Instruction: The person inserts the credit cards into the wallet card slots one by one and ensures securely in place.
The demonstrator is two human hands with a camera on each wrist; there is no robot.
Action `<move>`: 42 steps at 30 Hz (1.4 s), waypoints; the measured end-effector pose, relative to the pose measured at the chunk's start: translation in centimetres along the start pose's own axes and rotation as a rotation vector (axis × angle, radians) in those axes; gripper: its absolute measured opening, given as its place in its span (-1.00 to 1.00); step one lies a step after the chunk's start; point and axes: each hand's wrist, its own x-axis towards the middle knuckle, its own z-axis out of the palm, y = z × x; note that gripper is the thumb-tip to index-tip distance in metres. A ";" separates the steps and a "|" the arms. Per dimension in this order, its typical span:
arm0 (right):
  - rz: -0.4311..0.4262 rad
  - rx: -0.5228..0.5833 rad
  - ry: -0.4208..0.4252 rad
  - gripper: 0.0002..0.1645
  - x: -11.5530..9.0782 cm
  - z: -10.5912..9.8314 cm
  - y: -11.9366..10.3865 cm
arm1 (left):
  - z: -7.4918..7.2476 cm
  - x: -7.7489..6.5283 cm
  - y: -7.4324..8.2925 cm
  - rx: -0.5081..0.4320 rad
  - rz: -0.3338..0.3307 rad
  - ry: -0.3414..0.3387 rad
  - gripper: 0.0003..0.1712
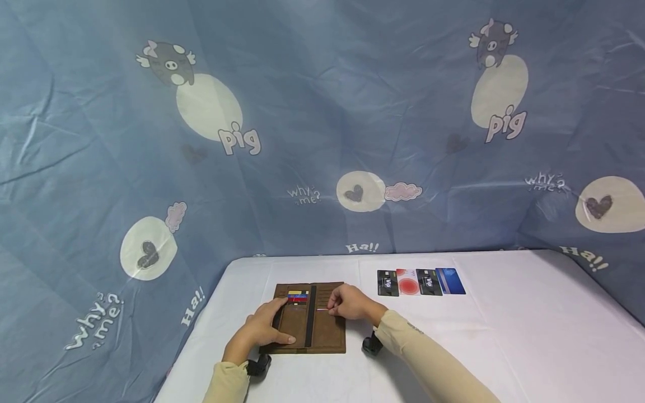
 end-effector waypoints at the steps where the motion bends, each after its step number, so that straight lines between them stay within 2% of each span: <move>1: -0.001 0.007 -0.002 -0.91 0.0 -0.1 0.0 | 0.0 0.1 0.1 0.003 0.002 0.000 0.22; 11: -0.021 0.049 -0.044 -0.79 0.5 -1.5 0.9 | -0.3 0.9 0.8 -0.007 0.012 0.011 0.22; 22: 0.043 0.120 -0.082 -0.76 0.6 -2.7 1.1 | -0.3 1.6 1.6 -0.002 0.023 0.012 0.21; 28: 0.072 0.163 -0.074 -0.77 0.0 -2.1 1.5 | 0.1 1.1 1.5 -0.020 0.026 -0.015 0.20; 36: 0.094 0.223 -0.085 -0.77 0.4 -0.4 1.0 | 0.1 0.2 0.2 -0.011 -0.006 -0.015 0.22; 42: 0.083 0.194 -0.059 -0.79 0.6 -0.1 0.8 | -0.2 0.1 -0.1 -0.014 -0.008 -0.014 0.22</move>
